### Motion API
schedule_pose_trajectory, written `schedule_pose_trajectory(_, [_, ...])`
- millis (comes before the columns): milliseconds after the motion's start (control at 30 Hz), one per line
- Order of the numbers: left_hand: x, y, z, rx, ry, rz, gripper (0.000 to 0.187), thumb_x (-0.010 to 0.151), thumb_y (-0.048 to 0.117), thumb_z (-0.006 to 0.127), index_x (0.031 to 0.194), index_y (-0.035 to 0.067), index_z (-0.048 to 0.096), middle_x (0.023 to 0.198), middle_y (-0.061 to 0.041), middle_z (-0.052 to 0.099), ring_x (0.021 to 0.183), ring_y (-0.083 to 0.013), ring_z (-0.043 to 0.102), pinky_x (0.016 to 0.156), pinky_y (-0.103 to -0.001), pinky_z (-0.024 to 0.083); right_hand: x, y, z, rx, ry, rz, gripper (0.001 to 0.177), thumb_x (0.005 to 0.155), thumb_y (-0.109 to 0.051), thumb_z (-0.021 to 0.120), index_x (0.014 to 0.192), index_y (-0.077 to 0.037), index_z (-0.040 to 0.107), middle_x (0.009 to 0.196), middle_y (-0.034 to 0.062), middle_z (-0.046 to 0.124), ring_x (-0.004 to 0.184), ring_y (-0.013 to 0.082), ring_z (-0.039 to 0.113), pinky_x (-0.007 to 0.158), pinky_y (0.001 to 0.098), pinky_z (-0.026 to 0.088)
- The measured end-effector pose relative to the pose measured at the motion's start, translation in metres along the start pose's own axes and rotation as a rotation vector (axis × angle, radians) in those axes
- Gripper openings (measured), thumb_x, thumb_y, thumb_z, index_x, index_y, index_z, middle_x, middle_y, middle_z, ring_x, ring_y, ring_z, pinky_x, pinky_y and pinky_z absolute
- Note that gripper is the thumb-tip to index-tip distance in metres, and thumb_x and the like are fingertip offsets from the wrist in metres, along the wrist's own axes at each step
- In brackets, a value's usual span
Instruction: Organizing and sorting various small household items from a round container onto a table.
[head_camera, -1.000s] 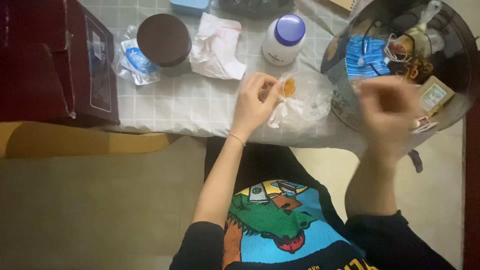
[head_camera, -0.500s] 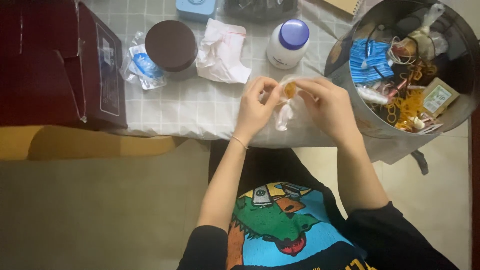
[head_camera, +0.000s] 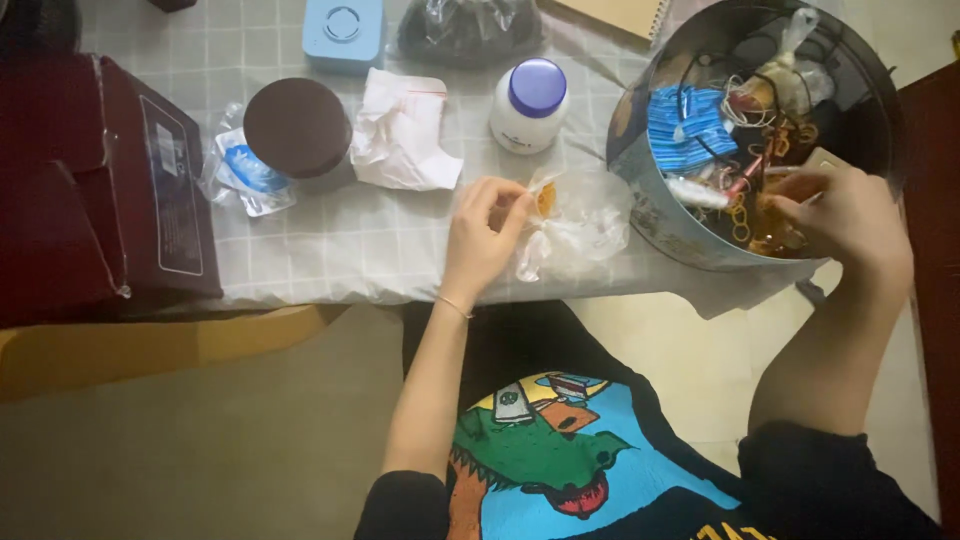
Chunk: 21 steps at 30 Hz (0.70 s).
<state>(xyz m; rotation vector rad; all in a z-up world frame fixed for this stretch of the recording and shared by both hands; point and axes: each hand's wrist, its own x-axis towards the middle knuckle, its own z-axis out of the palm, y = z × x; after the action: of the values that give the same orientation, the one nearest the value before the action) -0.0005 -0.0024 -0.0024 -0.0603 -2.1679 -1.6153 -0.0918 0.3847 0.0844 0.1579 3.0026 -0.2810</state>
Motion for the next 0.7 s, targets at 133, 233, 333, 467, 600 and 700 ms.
schedule_pose_trajectory(133, [-0.001, 0.002, 0.0, -0.011, -0.003, -0.029, 0.013, 0.097, 0.019, 0.071, 0.097, 0.006, 0.068, 0.095, -0.005, 0.066, 0.088, -0.0202, 0.063, 0.08, -0.032, 0.052, 0.0, 0.021, 0.006, -0.01, -0.059, -0.041, 0.017, 0.099, -0.025, 0.082, 0.109, -0.012, 0.082, 0.085, 0.0163, 0.078, 0.072, 0.0246, 0.074, 0.069, 0.0373, 0.057])
schedule_pose_trajectory(233, [0.001, 0.002, -0.002, -0.021, -0.006, -0.051, 0.013, 0.097, 0.019, 0.071, 0.097, 0.006, 0.068, 0.094, -0.004, 0.065, 0.088, -0.02, 0.062, 0.079, -0.032, 0.053, -0.01, 0.013, -0.001, 0.204, 0.317, -0.305, 0.017, 0.1, -0.018, 0.087, 0.11, -0.007, 0.079, 0.102, 0.0114, 0.077, 0.084, 0.0176, 0.072, 0.085, 0.0324, 0.057])
schedule_pose_trajectory(333, [0.0, 0.003, -0.001, -0.035, -0.026, -0.058, 0.014, 0.098, 0.019, 0.071, 0.097, 0.006, 0.068, 0.094, -0.004, 0.065, 0.087, -0.02, 0.061, 0.079, -0.032, 0.052, -0.018, 0.011, -0.006, 0.107, 0.447, -0.382, 0.02, 0.087, -0.01, 0.09, 0.103, -0.002, 0.081, 0.101, 0.02, 0.072, 0.083, 0.0266, 0.068, 0.071, 0.0361, 0.055])
schedule_pose_trajectory(467, [-0.001, 0.0, -0.001, -0.036, -0.007, -0.042, 0.014, 0.098, 0.019, 0.071, 0.098, 0.006, 0.067, 0.093, -0.004, 0.065, 0.087, -0.0195, 0.061, 0.08, -0.032, 0.051, -0.014, 0.016, 0.001, 0.357, 0.446, -0.266, 0.013, 0.104, -0.009, 0.079, 0.105, 0.002, 0.074, 0.101, 0.0141, 0.068, 0.081, 0.017, 0.066, 0.071, 0.0292, 0.052])
schedule_pose_trajectory(600, [-0.001, 0.0, -0.001, -0.033, 0.004, -0.042, 0.013, 0.098, 0.019, 0.071, 0.098, 0.007, 0.068, 0.092, -0.003, 0.065, 0.086, -0.0186, 0.06, 0.08, -0.031, 0.051, -0.031, -0.026, -0.005, 0.545, 0.469, -0.236, 0.009, 0.11, -0.006, 0.075, 0.108, 0.002, 0.071, 0.102, 0.0067, 0.072, 0.086, 0.0112, 0.067, 0.075, 0.0247, 0.054])
schedule_pose_trajectory(700, [-0.001, 0.003, -0.001, -0.052, -0.001, -0.072, 0.014, 0.098, 0.02, 0.071, 0.098, 0.007, 0.068, 0.092, -0.003, 0.065, 0.085, -0.0177, 0.061, 0.078, -0.031, 0.051, -0.048, -0.063, 0.0, 0.772, 0.329, -0.489, 0.001, 0.111, 0.0, 0.068, 0.111, 0.001, 0.068, 0.1, 0.0061, 0.073, 0.085, 0.009, 0.069, 0.075, 0.0203, 0.056])
